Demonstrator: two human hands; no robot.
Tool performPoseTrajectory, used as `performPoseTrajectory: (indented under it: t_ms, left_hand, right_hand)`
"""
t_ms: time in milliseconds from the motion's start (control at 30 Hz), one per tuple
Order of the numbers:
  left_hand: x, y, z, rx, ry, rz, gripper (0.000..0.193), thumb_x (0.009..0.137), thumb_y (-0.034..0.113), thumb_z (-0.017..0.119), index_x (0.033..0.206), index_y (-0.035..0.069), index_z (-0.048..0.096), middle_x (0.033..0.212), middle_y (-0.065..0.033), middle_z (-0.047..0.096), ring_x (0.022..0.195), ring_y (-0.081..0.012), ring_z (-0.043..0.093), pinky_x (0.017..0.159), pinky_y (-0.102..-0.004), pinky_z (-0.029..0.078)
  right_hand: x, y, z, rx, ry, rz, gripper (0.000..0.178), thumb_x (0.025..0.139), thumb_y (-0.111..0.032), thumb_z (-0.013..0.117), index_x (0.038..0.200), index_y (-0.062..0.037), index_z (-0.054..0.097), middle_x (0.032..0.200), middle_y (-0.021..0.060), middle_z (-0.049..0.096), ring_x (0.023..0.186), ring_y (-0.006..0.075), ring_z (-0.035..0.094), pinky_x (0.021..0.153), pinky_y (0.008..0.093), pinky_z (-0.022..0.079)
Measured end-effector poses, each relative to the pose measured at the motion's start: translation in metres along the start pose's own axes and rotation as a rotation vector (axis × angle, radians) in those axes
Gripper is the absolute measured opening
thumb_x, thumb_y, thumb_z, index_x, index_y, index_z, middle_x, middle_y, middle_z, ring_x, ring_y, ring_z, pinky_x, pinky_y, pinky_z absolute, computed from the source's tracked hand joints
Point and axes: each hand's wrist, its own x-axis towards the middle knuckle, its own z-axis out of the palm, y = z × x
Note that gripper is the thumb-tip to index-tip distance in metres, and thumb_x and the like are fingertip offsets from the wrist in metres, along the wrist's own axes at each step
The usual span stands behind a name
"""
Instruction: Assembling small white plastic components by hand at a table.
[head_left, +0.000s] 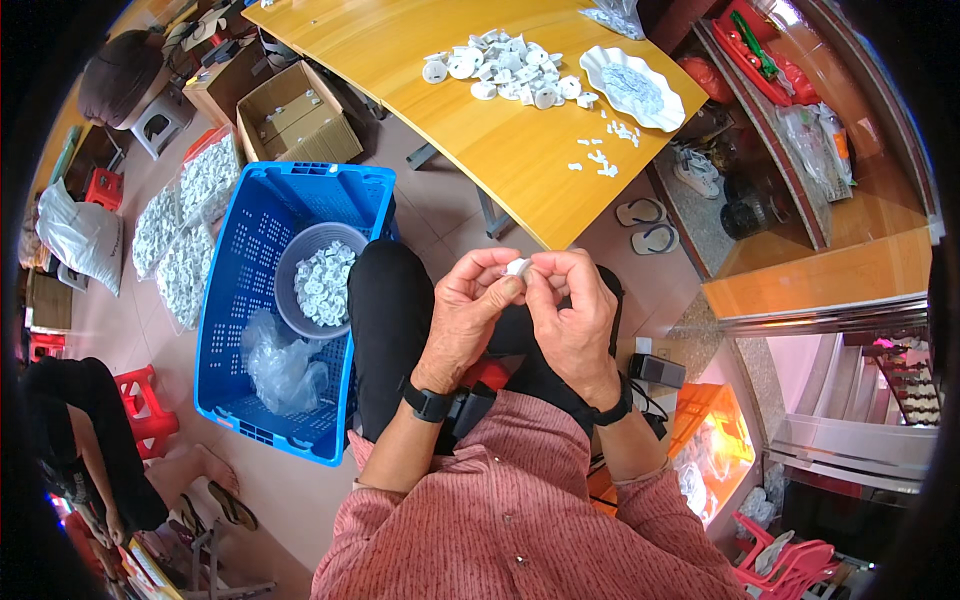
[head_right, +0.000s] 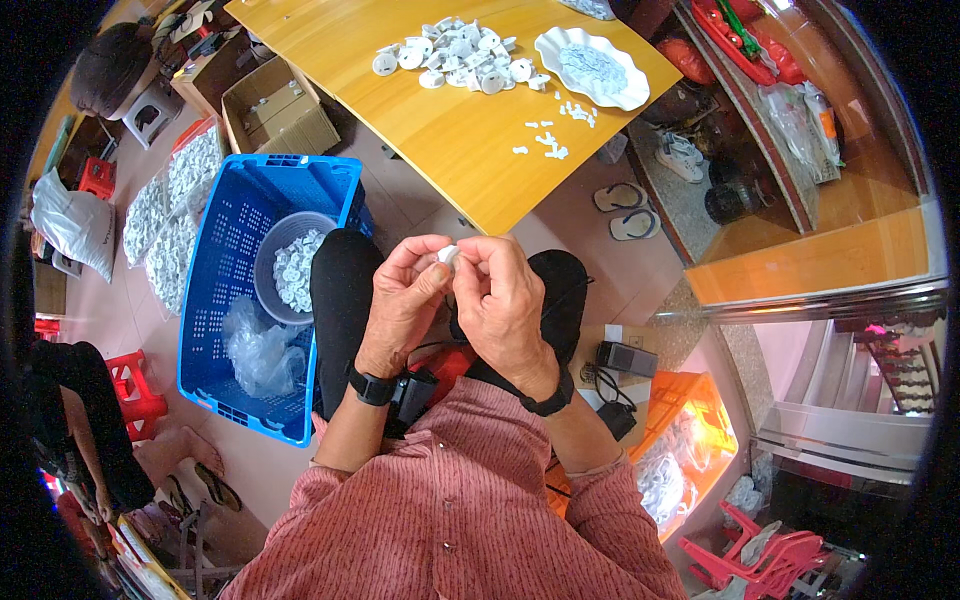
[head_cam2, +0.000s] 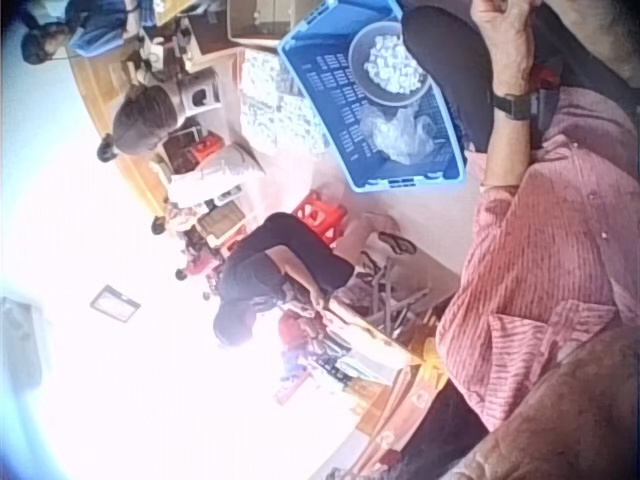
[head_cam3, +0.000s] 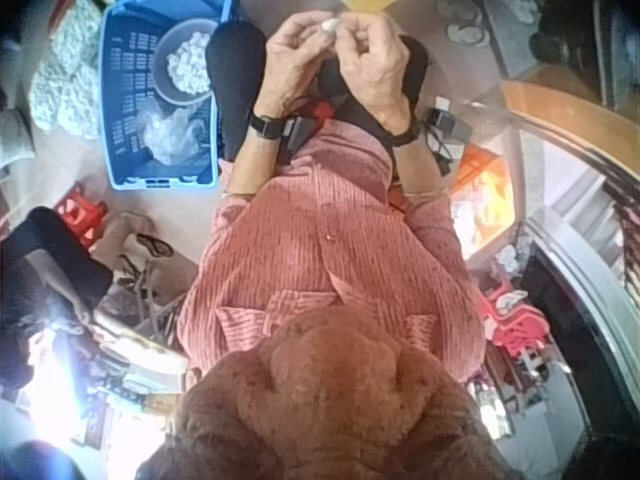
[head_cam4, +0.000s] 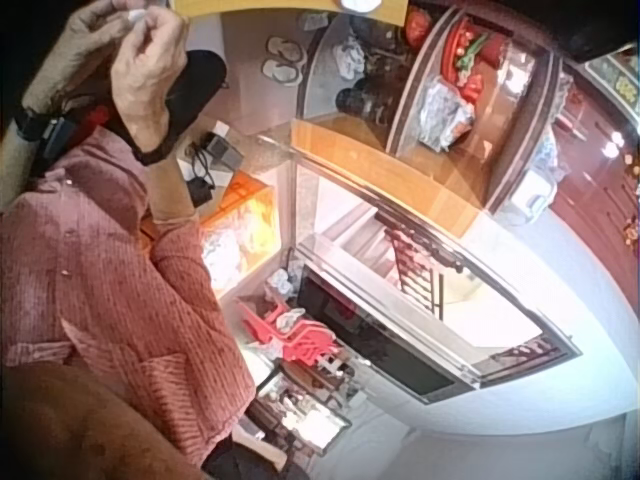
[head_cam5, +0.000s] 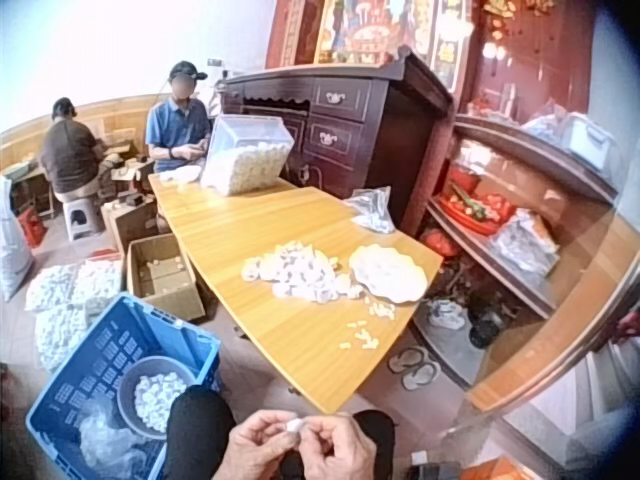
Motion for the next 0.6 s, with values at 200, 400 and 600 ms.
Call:
performPoseTrajectory:
  t_ms: [200, 400, 600]
  left_hand:
    - [0.002, 0.002, -0.003, -0.065, -0.001, -0.033, 0.029, 0.094, 0.002, 0.065, 0.122, -0.002, 0.058, 0.111, -0.0118, 0.069, 0.092, -0.0151, 0.067, 0.082, -0.0281, 0.056]
    - [0.001, 0.004, -0.004, -0.086, -0.005, -0.035, 0.028, 0.095, 0.004, 0.065, 0.122, -0.002, 0.059, 0.110, -0.0124, 0.069, 0.092, -0.0154, 0.067, 0.082, -0.0280, 0.056]
    - [0.003, 0.010, -0.001, -0.026, 0.030, -0.013, 0.028, 0.097, 0.011, 0.064, 0.121, -0.001, 0.060, 0.110, -0.0121, 0.068, 0.095, -0.0169, 0.066, 0.081, -0.0280, 0.055]
  right_hand:
    - [-0.004, 0.006, -0.001, 0.144, -0.005, 0.078, 0.015, 0.089, 0.001, 0.066, 0.102, 0.0016, 0.059, 0.091, 0.0114, 0.065, 0.072, 0.0174, 0.069, 0.061, 0.0267, 0.055]
    - [-0.004, 0.002, -0.001, 0.105, -0.021, 0.077, 0.015, 0.090, 0.000, 0.067, 0.102, 0.0020, 0.060, 0.091, 0.0113, 0.066, 0.072, 0.0150, 0.068, 0.062, 0.0267, 0.054]
    - [-0.006, 0.007, -0.001, 0.115, -0.047, 0.097, 0.016, 0.089, 0.002, 0.067, 0.102, 0.0017, 0.059, 0.092, 0.0118, 0.066, 0.072, 0.0164, 0.069, 0.060, 0.0264, 0.054]
